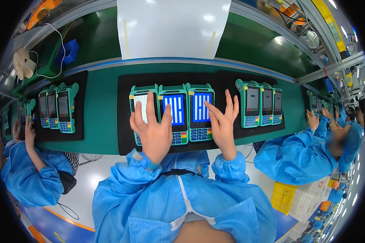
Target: The person tests handheld electronic devices by tapping and swiping their touchscreens by hand, slides the devices across the work surface, and places tested devices onto an upper shelf.
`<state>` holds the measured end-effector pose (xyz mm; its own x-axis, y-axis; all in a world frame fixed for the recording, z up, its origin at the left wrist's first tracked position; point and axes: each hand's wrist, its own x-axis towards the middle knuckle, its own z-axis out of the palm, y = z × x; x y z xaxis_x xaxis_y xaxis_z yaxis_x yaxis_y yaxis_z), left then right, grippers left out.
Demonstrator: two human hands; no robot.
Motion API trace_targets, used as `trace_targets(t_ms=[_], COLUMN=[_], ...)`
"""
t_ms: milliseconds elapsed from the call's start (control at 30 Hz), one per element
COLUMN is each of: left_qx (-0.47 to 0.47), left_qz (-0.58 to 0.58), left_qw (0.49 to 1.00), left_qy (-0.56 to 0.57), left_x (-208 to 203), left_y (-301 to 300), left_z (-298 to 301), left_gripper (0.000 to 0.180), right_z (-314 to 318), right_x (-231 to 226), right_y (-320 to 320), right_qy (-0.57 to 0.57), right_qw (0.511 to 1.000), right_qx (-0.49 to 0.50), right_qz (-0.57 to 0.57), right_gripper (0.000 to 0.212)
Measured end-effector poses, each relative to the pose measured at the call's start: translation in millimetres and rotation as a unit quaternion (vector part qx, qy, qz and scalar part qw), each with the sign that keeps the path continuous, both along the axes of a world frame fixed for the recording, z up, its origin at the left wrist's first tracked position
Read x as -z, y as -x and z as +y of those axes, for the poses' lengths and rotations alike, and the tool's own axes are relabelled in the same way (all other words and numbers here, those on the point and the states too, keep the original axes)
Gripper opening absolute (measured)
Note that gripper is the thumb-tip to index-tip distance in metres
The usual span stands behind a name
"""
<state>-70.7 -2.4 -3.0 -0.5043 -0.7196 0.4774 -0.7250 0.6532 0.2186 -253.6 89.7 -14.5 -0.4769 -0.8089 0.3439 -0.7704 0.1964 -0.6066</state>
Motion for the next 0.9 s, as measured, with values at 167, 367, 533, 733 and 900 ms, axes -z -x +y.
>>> trace_targets(t_ms=[167,367,533,733,900], left_qx=[0.036,0.051,0.082,0.066,0.008], left_qz=[-0.033,-0.019,0.051,0.042,0.034], left_qw=[0.999,0.998,0.994,0.996,0.999], left_qy=[-0.017,-0.009,-0.05,-0.043,-0.035], left_x=[9,6,0,1,-2], left_y=[-32,-23,9,2,-31], left_z=[32,19,13,9,1], left_gripper=[0.03,0.028,0.029,0.03,0.027], right_z=[32,23,3,0,10], right_x=[0,-3,-2,-3,3], right_y=[-14,-7,-20,-26,-16], right_qy=[-0.053,-0.022,0.002,-0.016,0.016], right_qw=[0.998,0.999,0.999,0.999,0.999], right_qx=[-0.011,0.025,-0.009,0.004,0.043], right_qz=[0.014,0.011,0.03,0.041,0.025], right_gripper=[0.027,0.027,0.029,0.029,0.028])
